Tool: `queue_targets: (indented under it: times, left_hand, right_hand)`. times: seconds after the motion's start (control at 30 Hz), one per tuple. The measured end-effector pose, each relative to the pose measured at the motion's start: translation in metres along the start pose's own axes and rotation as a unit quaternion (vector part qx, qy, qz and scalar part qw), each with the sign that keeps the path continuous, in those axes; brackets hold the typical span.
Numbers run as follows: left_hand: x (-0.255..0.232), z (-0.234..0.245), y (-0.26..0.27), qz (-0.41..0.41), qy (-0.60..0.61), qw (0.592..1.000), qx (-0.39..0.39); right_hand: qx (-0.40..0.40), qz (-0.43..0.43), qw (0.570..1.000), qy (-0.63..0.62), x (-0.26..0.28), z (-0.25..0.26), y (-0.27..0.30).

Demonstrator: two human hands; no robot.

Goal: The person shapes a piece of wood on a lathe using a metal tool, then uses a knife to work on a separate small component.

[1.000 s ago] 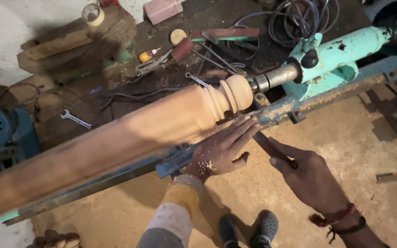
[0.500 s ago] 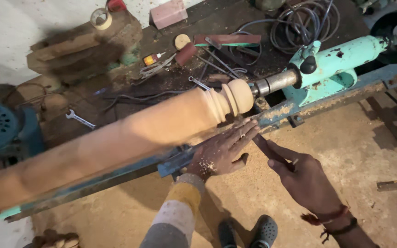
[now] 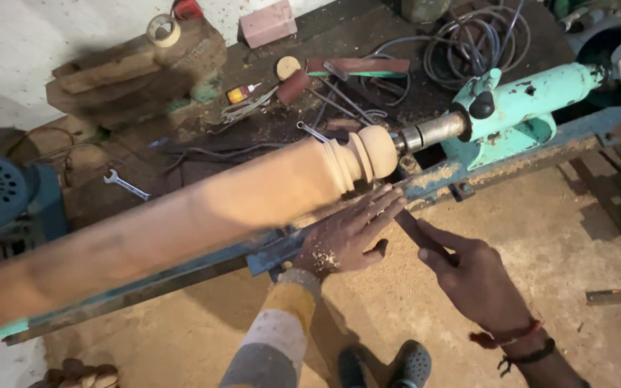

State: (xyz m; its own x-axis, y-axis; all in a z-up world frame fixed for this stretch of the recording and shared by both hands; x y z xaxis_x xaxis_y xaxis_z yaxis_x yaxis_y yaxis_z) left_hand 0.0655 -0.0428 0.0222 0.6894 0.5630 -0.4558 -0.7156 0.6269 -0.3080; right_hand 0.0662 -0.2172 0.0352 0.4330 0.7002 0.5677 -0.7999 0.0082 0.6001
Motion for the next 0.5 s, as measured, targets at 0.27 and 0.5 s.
queue_targets:
  times: [0.27,0.5]
  left_hand:
    - [0.000,-0.005,0.002,0.012,-0.011,1.000,0.006]
    - [0.003,-0.006,0.000,0.024,-0.006,0.999,0.026]
  right_hand:
    - [-0.006,0.010,1.000,0.023,0.002,0.001,-0.001]
    - [-0.026,0.083,0.996,-0.032,0.007,0.001,-0.001]
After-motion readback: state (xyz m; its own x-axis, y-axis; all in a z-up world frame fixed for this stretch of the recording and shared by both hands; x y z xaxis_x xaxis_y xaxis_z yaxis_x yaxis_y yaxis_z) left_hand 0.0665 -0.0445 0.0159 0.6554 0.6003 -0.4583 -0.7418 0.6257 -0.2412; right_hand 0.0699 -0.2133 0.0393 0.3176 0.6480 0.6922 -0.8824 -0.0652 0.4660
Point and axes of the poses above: each hand's wrist, its own y-axis away from the middle knuckle, its own z-axis out of the back of the hand, x = y × z, the point moved 8 cm from there along -y, towards the middle knuckle, and after that the axes turned 9 degrees about -z, right-handed, at the moved point
